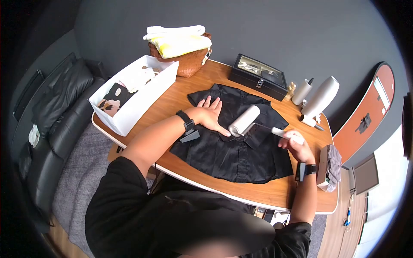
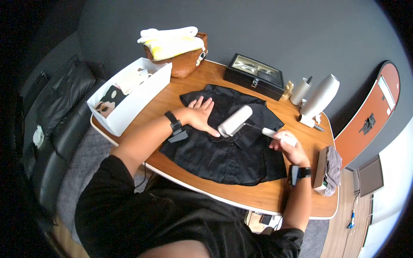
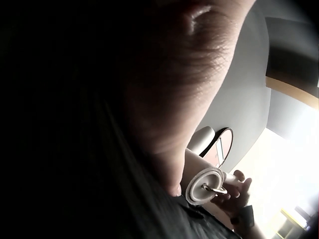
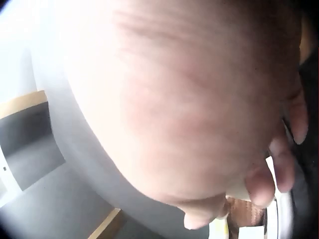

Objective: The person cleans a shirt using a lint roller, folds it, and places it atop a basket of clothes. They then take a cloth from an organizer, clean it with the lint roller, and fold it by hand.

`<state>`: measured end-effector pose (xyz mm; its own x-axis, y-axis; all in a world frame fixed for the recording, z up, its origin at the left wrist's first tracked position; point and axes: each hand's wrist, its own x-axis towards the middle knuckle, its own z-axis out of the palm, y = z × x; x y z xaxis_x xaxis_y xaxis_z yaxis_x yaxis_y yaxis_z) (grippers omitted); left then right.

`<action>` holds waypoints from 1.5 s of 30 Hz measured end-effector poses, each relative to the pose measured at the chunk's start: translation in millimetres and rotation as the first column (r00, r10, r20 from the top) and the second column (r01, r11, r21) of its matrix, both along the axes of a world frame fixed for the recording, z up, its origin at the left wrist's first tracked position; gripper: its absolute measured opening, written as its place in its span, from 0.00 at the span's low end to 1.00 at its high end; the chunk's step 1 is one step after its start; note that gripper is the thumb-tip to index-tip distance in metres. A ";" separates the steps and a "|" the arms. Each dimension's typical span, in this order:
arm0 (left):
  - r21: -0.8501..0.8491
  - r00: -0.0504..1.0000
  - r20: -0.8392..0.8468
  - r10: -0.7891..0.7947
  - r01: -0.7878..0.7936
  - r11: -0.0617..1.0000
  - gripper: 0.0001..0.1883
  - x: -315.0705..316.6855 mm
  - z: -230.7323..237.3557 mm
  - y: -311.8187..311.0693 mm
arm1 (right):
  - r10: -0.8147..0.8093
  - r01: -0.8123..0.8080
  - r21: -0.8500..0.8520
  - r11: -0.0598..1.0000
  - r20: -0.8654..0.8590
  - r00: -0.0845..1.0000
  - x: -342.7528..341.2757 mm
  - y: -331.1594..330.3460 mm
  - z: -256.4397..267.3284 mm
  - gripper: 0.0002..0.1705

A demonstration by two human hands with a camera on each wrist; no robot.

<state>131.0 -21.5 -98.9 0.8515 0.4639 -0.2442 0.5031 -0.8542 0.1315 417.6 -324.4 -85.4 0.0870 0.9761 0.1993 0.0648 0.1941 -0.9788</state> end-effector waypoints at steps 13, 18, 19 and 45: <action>-0.012 1.000 -0.026 0.008 -0.008 1.000 0.79 -3.0 -2.5 13.0 | -0.001 0.015 -0.061 0.998 0.222 0.975 -21.5 12.8 -1.7 0.27; -0.097 0.999 0.008 -0.038 0.039 0.995 0.78 -9.9 10.6 18.7 | -0.132 0.135 -0.010 0.991 0.117 0.984 -0.2 6.5 -7.9 0.23; -0.136 0.999 0.025 -0.035 0.038 0.990 0.78 -11.0 13.2 19.0 | -0.157 0.157 0.012 0.988 0.093 0.983 2.3 7.7 -9.6 0.22; 0.002 0.753 0.638 -0.158 0.203 0.979 0.21 3.2 -9.1 4.0 | -0.108 0.000 0.136 0.991 0.789 0.605 -83.9 43.3 -14.6 0.39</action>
